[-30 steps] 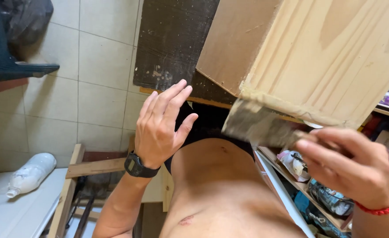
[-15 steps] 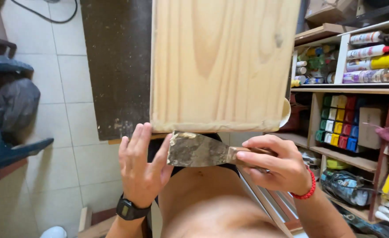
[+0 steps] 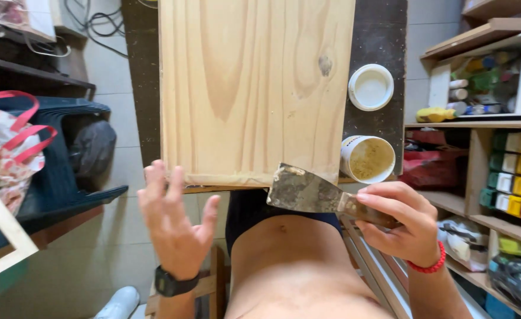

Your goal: Applying and smoothing wood filler into the joints and edges of a wooden box using a putty knife and fingers to seal gaps.

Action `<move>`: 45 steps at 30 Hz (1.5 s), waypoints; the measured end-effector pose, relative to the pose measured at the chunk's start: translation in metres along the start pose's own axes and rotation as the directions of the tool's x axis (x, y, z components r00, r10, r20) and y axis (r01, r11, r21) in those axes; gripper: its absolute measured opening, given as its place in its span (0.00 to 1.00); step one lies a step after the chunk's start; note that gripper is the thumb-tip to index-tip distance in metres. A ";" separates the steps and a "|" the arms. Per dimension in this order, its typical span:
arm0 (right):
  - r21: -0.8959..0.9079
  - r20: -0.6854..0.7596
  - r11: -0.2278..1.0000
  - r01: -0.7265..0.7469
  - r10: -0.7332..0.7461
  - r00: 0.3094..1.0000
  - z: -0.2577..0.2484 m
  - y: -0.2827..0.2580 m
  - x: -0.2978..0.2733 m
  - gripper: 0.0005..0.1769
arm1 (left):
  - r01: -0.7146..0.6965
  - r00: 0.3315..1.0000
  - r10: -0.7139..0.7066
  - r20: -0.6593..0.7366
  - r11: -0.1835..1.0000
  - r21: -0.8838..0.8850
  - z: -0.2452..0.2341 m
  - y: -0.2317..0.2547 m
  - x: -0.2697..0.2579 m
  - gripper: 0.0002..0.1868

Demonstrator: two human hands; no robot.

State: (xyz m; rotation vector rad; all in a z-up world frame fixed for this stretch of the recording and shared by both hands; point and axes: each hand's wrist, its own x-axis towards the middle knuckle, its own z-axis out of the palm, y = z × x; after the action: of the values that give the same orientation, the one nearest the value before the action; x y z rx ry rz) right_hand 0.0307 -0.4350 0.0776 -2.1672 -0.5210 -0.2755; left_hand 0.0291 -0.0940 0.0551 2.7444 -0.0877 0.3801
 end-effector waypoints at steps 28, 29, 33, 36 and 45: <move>0.102 -0.189 0.963 -0.251 0.266 0.945 -0.112 0.152 -0.054 0.18 | -0.243 0.906 0.130 0.402 0.939 0.244 0.086 0.175 0.111 0.49; 0.101 -0.176 0.959 -0.263 0.278 0.944 -0.115 0.156 -0.053 0.18 | -0.235 0.918 0.117 0.380 0.930 0.283 0.087 0.180 0.112 0.48; 0.091 -0.156 0.965 -0.246 0.258 0.953 -0.124 0.177 -0.052 0.18 | -0.160 0.953 0.040 0.299 0.907 0.389 0.084 0.189 0.120 0.47; 0.075 -0.155 0.971 -0.228 0.237 0.959 -0.130 0.181 -0.047 0.18 | -0.135 0.966 0.031 0.258 0.908 0.396 0.082 0.187 0.120 0.47; 0.104 -0.152 0.960 -0.258 0.272 0.950 -0.136 0.183 -0.059 0.17 | -0.121 0.950 -0.018 0.312 0.898 0.422 0.072 0.176 0.117 0.51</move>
State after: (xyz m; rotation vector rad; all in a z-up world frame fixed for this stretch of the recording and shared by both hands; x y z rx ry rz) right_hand 0.0611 -0.6577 0.0081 -2.0817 -0.1411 -0.2761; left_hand 0.1406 -0.2852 0.0842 3.2358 -0.1764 -0.0334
